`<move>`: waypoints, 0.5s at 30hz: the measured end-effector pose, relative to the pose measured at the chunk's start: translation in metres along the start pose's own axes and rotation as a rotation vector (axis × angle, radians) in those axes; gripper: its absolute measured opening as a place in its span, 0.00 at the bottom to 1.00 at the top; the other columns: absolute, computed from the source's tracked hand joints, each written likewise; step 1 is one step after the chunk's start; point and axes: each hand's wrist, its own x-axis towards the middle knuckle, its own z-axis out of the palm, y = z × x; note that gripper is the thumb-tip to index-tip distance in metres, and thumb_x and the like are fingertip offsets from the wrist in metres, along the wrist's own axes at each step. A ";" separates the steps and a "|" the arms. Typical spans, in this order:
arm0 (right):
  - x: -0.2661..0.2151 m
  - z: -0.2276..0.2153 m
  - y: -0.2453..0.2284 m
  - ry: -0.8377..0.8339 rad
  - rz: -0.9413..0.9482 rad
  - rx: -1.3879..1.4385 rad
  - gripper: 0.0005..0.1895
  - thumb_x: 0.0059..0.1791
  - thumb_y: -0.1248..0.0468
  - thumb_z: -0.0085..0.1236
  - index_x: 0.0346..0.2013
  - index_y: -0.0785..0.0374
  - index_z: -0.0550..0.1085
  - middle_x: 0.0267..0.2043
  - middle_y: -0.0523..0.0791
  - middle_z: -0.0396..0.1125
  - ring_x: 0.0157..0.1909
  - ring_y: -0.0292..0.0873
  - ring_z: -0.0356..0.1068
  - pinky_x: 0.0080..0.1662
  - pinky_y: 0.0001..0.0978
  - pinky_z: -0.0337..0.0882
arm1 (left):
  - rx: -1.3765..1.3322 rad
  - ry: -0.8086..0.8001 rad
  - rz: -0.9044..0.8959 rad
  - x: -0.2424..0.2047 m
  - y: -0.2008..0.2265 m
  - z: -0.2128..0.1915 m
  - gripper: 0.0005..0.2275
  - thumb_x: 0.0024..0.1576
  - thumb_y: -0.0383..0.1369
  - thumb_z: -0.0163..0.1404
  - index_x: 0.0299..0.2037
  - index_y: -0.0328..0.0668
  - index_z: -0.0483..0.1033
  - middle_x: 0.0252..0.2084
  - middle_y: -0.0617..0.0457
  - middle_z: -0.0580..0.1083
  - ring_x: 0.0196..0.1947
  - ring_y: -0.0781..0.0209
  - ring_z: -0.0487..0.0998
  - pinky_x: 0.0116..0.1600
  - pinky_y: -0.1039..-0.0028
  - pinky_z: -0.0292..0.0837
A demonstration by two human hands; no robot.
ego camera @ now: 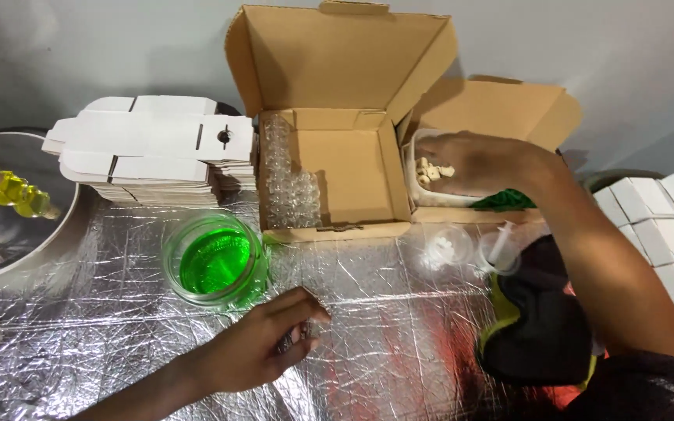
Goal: Folding a small box, filling a bottle with liquid using a syringe, and attaching a cap.
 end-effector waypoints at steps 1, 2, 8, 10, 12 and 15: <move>0.011 0.003 0.004 -0.004 -0.003 -0.002 0.34 0.50 0.56 0.52 0.70 0.54 0.57 0.72 0.42 0.57 0.72 0.47 0.59 0.65 0.44 0.62 | -0.002 0.004 -0.004 0.000 -0.001 -0.001 0.11 0.60 0.24 0.51 0.52 0.39 0.71 0.45 0.50 0.70 0.33 0.62 0.73 0.38 0.74 0.73; 0.023 0.006 0.008 -0.005 -0.042 -0.084 0.30 0.50 0.57 0.53 0.67 0.52 0.61 0.62 0.43 0.63 0.62 0.48 0.63 0.59 0.43 0.64 | -0.009 0.001 0.005 0.001 -0.002 -0.002 0.10 0.60 0.24 0.51 0.51 0.39 0.71 0.45 0.49 0.70 0.32 0.62 0.73 0.37 0.74 0.73; 0.030 0.019 -0.008 0.110 0.177 -0.120 0.30 0.45 0.68 0.50 0.61 0.42 0.71 0.45 0.51 0.70 0.44 0.57 0.70 0.40 0.47 0.68 | -0.013 -0.062 -0.020 0.004 -0.008 -0.009 0.12 0.62 0.26 0.50 0.54 0.37 0.70 0.46 0.49 0.70 0.36 0.59 0.74 0.42 0.71 0.73; 0.034 0.021 -0.001 0.139 0.159 -0.128 0.32 0.44 0.67 0.46 0.62 0.38 0.70 0.50 0.50 0.72 0.48 0.60 0.71 0.43 0.49 0.70 | -0.008 -0.088 -0.036 0.005 -0.009 -0.011 0.13 0.62 0.27 0.50 0.56 0.37 0.70 0.47 0.49 0.70 0.37 0.59 0.74 0.43 0.70 0.73; 0.037 0.021 0.005 0.112 0.140 0.008 0.04 0.46 0.65 0.51 0.33 0.62 0.67 0.34 0.47 0.63 0.34 0.48 0.62 0.34 0.41 0.57 | -0.041 -0.092 -0.109 0.005 -0.007 -0.012 0.12 0.61 0.27 0.51 0.54 0.42 0.70 0.48 0.51 0.70 0.34 0.62 0.76 0.40 0.73 0.74; 0.023 0.011 -0.009 0.105 0.244 0.191 0.07 0.49 0.65 0.53 0.41 0.60 0.70 0.47 0.49 0.68 0.24 0.47 0.63 0.33 0.41 0.58 | -0.007 -0.089 -0.071 0.004 -0.008 -0.011 0.13 0.61 0.27 0.51 0.56 0.41 0.69 0.46 0.50 0.69 0.33 0.60 0.75 0.41 0.71 0.74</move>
